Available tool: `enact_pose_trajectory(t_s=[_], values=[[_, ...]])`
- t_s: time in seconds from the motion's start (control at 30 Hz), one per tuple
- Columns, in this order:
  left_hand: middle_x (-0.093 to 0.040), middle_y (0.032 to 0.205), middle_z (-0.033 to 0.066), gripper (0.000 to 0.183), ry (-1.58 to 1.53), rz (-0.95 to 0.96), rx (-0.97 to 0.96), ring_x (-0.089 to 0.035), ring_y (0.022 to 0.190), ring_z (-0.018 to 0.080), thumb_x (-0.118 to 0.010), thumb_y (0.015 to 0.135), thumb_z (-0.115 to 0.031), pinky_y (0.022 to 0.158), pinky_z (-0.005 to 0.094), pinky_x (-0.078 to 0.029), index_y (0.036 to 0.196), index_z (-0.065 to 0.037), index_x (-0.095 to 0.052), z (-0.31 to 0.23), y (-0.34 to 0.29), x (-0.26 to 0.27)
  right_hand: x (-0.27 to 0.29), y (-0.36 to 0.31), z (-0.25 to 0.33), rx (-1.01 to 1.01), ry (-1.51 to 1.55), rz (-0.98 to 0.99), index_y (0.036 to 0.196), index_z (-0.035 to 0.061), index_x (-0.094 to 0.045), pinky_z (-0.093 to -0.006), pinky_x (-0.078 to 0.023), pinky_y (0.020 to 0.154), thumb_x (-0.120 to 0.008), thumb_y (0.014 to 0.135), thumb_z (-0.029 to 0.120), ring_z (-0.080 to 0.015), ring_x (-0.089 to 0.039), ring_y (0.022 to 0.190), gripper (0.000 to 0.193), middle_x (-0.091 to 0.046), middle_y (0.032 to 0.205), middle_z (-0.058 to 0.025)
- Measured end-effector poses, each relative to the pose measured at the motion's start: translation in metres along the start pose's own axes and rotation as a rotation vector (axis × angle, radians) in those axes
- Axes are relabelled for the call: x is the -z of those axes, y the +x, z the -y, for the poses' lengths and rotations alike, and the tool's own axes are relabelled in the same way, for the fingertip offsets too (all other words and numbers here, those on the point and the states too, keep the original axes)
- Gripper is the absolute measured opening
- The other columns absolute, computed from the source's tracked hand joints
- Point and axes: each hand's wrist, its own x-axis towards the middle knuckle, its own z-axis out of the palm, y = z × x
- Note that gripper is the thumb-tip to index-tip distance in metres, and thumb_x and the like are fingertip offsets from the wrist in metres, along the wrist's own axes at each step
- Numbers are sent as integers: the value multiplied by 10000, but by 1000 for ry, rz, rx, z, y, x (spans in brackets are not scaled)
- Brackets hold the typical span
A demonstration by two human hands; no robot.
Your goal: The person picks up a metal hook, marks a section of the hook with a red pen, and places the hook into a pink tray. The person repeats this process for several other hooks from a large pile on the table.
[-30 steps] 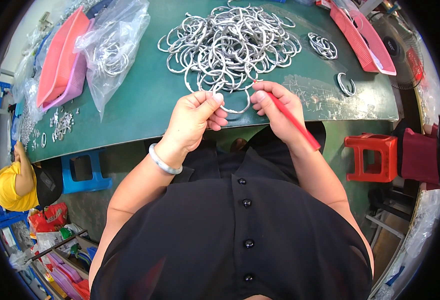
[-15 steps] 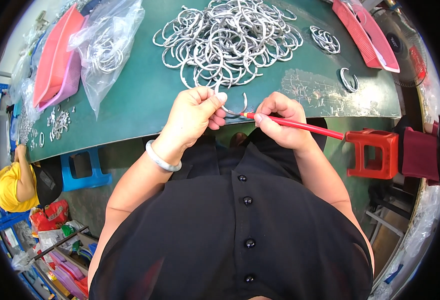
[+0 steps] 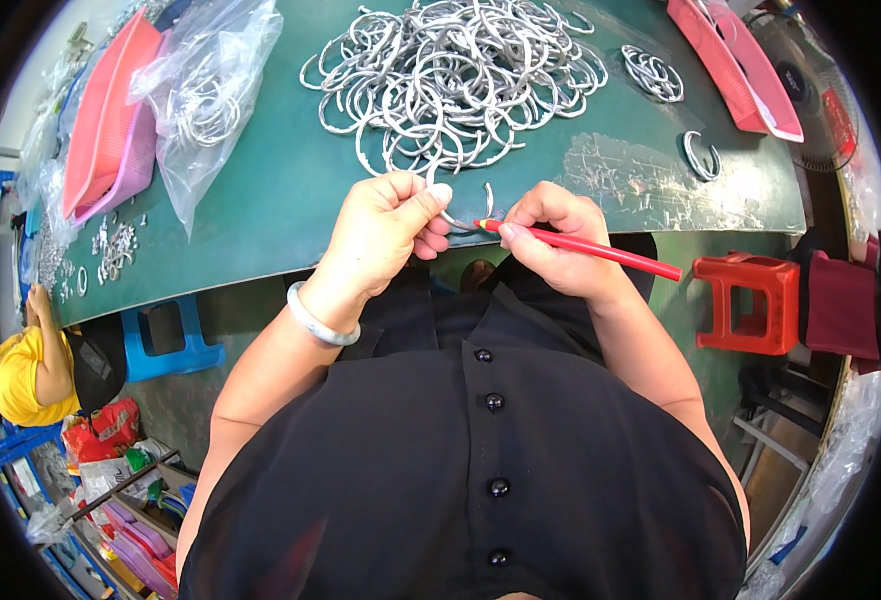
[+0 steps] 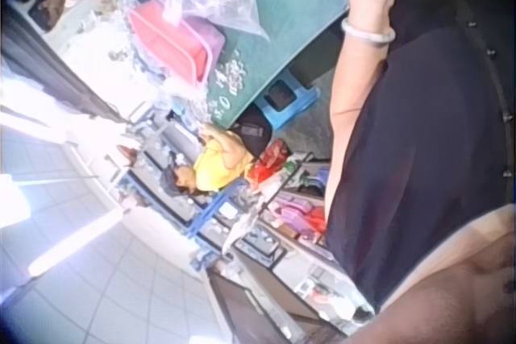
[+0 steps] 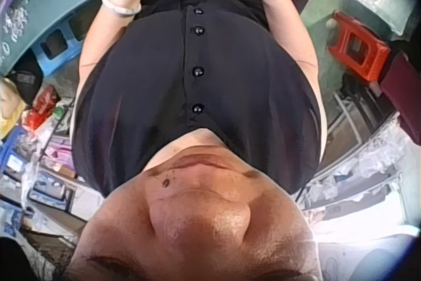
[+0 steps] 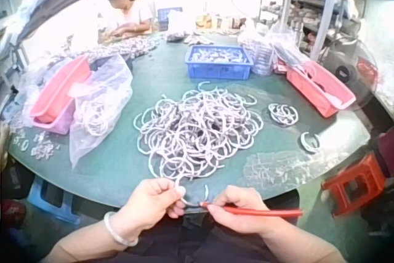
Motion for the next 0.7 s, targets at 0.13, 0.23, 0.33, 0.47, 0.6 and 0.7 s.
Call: enact_pose_trajectory(t_s=[0.13,0.23,0.33,0.47,0.6,0.7], values=[[-577,607,24,162,-18,8,-18,-543,480,76,-568,844,-169,443,176,-434,740,-46,-553,0,0,0,4,-1,-2,-27,97,2,662,37,-484,-209,-372,474,-617,734,53,-51,-466,525,152,-528,593,-10],[-578,610,25,165,-10,5,-18,-542,479,76,-569,844,-172,442,175,-433,739,-47,-551,0,0,0,6,-1,-1,-18,101,52,661,39,-483,-212,-374,475,-607,735,47,-55,-468,527,145,-530,597,-11],[-580,614,27,165,-6,6,-21,-543,478,77,-566,845,-173,442,175,-434,738,-48,-552,0,-1,-1,5,0,0,9,-3,58,661,41,-484,-211,-376,476,-606,737,47,-55,-470,528,144,-531,601,-11],[-582,616,29,161,-4,1,-4,-543,477,79,-562,848,-175,443,176,-434,748,-48,-555,-1,0,0,3,0,-1,12,11,4,671,40,-484,-210,-378,483,-605,739,52,-55,-470,533,140,-529,607,-10],[-583,622,32,156,9,12,-8,-547,482,85,-555,852,-178,444,181,-438,769,-47,-559,0,0,0,3,0,-2,-21,107,-60,679,31,-481,-206,-372,484,-597,746,50,-48,-459,535,135,-524,605,-8],[-583,626,34,155,7,10,-8,-549,486,87,-552,854,-180,447,184,-439,775,-46,-559,0,0,1,9,-1,1,-58,63,32,727,29,-462,-231,-426,592,-549,770,-20,-96,-521,631,109,-560,693,-63]])
